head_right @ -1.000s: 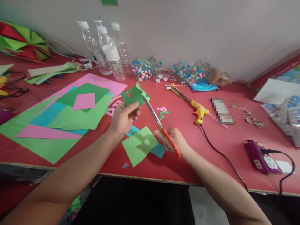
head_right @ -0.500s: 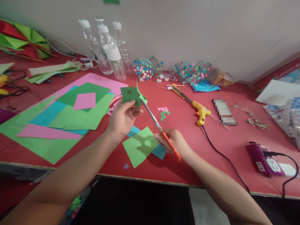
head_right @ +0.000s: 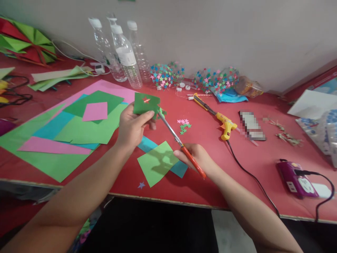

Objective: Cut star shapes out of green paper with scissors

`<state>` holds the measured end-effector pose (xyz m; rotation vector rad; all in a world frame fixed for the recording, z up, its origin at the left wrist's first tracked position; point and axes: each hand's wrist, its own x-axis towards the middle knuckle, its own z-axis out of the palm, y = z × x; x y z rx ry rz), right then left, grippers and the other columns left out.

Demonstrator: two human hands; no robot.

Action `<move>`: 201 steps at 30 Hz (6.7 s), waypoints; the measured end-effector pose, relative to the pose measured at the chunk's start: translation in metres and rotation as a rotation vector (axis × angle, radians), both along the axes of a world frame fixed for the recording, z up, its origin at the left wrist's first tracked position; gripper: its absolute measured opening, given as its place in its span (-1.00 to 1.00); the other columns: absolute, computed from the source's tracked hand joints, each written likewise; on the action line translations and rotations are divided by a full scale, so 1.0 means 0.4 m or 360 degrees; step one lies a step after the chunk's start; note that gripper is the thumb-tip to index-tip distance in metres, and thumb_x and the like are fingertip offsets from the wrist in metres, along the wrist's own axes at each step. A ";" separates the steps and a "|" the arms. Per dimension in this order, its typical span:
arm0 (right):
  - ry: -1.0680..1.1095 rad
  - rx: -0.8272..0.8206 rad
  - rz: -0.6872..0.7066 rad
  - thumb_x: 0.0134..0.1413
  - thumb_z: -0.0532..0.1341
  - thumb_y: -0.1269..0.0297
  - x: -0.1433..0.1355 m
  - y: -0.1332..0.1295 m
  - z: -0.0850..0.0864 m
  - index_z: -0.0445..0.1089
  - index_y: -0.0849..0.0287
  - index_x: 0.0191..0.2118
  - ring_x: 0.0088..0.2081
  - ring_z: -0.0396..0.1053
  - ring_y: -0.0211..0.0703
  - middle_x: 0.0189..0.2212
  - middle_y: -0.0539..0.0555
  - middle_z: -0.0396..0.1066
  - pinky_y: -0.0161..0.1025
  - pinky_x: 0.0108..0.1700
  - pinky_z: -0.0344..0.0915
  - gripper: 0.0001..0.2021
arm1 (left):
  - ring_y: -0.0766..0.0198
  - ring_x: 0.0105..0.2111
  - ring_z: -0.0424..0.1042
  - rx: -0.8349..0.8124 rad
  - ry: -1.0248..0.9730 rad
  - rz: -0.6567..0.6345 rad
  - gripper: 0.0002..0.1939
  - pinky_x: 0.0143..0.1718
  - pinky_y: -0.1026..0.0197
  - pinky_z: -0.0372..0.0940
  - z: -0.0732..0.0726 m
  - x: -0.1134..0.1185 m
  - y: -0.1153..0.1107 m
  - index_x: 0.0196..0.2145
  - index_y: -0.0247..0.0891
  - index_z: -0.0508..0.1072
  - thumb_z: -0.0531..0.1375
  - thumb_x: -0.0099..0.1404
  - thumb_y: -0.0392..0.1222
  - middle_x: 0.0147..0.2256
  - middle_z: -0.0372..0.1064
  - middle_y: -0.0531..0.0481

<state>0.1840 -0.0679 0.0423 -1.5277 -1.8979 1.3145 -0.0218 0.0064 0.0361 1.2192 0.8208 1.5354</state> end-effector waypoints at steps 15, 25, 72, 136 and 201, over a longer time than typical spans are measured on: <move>-0.0014 -0.0043 -0.0093 -0.01 0.14 -0.22 -0.003 0.003 0.013 0.23 0.16 -0.53 -0.66 0.06 -0.33 -0.72 -0.08 0.12 -0.32 -0.57 0.02 -0.52 | 0.47 -0.69 0.33 0.0015 0.0079 -0.0156 -0.85 -0.69 0.39 0.25 0.007 -0.010 0.004 -0.29 -0.25 0.37 0.24 0.15 -0.28 -0.57 0.37 0.16; 0.0039 -0.0127 -0.0135 0.01 0.16 -0.20 -0.007 -0.001 0.008 0.26 0.18 -0.53 -0.68 0.06 -0.34 -0.75 -0.10 0.11 -0.32 -0.59 0.02 -0.53 | 0.47 -0.71 0.33 -0.0064 0.0006 -0.0221 -0.81 -0.68 0.39 0.24 0.015 -0.009 -0.001 -0.28 -0.26 0.36 0.25 0.12 -0.30 -0.58 0.38 0.17; 0.0034 -0.0031 -0.0239 0.00 0.18 -0.18 -0.013 -0.002 -0.016 0.23 0.16 -0.54 -0.69 0.02 -0.35 -0.77 -0.12 0.07 -0.33 -0.61 -0.03 -0.54 | 0.50 -0.78 0.22 -0.0337 -0.0012 -0.0372 -0.74 -0.78 0.38 0.09 0.009 0.010 -0.019 -0.52 -0.24 0.30 0.19 0.26 -0.11 -0.65 0.34 0.12; -0.0002 -0.0197 -0.0139 0.04 0.14 -0.12 -0.008 -0.006 0.006 0.20 0.15 -0.55 -0.72 0.07 -0.36 -0.77 -0.11 0.09 -0.36 -0.64 0.03 -0.58 | 0.47 -0.76 0.25 -0.0186 0.0227 -0.0250 -0.86 -0.76 0.37 0.13 0.018 -0.009 -0.005 -0.48 -0.26 0.37 0.19 0.18 -0.17 -0.65 0.33 0.11; 0.0167 -0.0117 -0.0148 0.07 0.08 -0.24 -0.019 -0.019 -0.002 0.25 0.16 -0.51 -0.71 0.06 -0.34 -0.79 -0.12 0.10 -0.33 -0.58 0.07 -0.50 | 0.46 -0.69 0.29 -0.0261 -0.0057 -0.0157 -0.77 -0.65 0.35 0.20 -0.004 0.048 -0.045 -0.55 -0.25 0.37 0.22 0.19 -0.12 -0.65 0.32 0.12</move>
